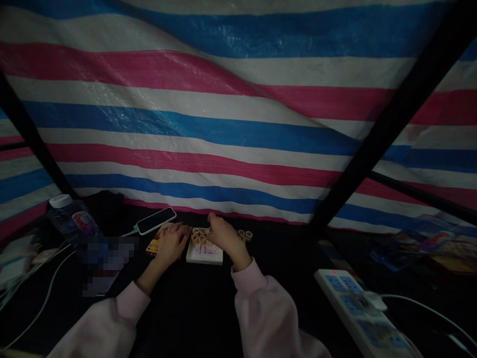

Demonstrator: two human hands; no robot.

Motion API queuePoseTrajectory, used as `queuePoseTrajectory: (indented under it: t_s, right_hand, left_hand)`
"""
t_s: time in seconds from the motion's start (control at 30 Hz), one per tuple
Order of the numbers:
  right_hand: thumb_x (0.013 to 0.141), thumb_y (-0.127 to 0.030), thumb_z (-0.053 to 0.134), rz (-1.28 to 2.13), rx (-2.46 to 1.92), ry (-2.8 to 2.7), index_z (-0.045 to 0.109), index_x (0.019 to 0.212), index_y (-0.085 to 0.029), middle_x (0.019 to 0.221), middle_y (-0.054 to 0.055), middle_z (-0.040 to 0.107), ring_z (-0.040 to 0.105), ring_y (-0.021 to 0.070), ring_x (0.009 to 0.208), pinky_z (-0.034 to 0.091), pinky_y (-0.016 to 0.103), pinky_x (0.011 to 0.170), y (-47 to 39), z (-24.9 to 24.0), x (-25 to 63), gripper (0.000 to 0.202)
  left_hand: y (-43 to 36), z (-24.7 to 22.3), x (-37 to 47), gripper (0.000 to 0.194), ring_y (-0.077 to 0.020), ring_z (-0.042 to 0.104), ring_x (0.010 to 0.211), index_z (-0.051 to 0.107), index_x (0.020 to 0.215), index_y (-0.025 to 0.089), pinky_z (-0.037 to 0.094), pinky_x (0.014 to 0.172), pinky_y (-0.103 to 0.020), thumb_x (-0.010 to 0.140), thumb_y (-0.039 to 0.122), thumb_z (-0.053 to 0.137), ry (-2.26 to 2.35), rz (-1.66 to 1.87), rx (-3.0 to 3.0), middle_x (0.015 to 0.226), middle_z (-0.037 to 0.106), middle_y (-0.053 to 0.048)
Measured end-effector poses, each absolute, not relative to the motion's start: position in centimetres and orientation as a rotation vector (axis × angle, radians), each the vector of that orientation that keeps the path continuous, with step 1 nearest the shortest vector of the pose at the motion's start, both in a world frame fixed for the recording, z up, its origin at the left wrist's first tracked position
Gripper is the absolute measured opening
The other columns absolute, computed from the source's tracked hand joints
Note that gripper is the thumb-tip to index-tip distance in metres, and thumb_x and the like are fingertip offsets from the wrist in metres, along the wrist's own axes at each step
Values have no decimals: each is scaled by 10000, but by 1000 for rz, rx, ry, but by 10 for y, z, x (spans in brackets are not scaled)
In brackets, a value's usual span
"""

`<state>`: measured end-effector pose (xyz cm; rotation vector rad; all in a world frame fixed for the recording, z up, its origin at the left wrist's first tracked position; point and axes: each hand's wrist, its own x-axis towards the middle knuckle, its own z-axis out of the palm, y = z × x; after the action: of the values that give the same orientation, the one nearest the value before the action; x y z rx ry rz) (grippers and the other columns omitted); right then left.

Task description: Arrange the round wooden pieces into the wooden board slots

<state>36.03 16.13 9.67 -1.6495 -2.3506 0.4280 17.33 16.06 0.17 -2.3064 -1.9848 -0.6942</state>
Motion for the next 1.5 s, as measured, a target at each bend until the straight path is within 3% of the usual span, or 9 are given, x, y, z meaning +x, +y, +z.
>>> queuePoseTrajectory:
  t_s: [0.2, 0.4, 0.73, 0.97, 1.2, 1.37, 1.5]
  right_hand:
    - [730, -197, 570, 419, -1478, -2468, 492, 1032, -187, 975, 66, 617, 594, 188, 885, 353, 239, 668, 163, 76, 340, 313]
    - [698, -116, 540, 359, -1502, -2535, 506, 1044, -185, 1006, 74, 624, 604, 205, 919, 373, 252, 690, 166, 71, 342, 354]
    - [715, -119, 533, 366, -1497, -2621, 534, 1031, -185, 1015, 80, 639, 605, 217, 974, 393, 260, 722, 158, 70, 333, 323]
    - [775, -119, 469, 341, -1438, -2647, 510, 1154, -194, 1085, 98, 628, 596, 235, 1013, 427, 290, 772, 151, 62, 320, 389]
    - [751, -90, 483, 337, -1474, -2688, 507, 1173, -179, 1138, 119, 603, 580, 237, 1056, 434, 308, 831, 152, 52, 317, 431]
    - [743, -77, 464, 353, -1458, -2684, 526, 1138, -173, 1122, 119, 611, 584, 240, 1052, 440, 313, 825, 153, 52, 318, 412]
    - [751, -85, 462, 331, -1452, -2691, 526, 1131, -165, 1115, 131, 612, 592, 242, 1032, 443, 316, 813, 154, 50, 317, 393]
  left_hand:
    - [157, 7, 175, 311, -250, 504, 1117, 599, 1092, 229, 277, 998, -462, 906, 318, 366, -2009, -635, -2301, 1186, 595, -82]
    - [157, 7, 175, 310, -245, 497, 1116, 598, 1086, 229, 274, 996, -452, 913, 324, 359, -2024, -638, -2305, 1179, 595, -78]
    - [157, 5, 175, 301, -245, 513, 1091, 600, 1060, 227, 291, 977, -461, 917, 309, 348, -1995, -657, -2303, 1147, 605, -76]
    - [156, 7, 175, 292, -246, 512, 1107, 601, 1066, 225, 307, 982, -458, 899, 276, 367, -2011, -645, -2313, 1163, 603, -80]
    - [153, 14, 175, 433, -312, 415, 1220, 514, 1247, 160, 373, 948, -474, 870, 324, 378, -2238, -698, -1856, 1415, 364, -164]
    - [145, 33, 157, 571, -369, 339, 1264, 398, 1339, 100, 409, 873, -577, 851, 398, 395, -2405, -624, -1629, 1464, 227, -239]
    - [138, 36, 136, 643, -392, 174, 1346, 295, 1404, 142, 366, 871, -667, 860, 479, 357, -2579, -516, -1609, 1519, 70, -193]
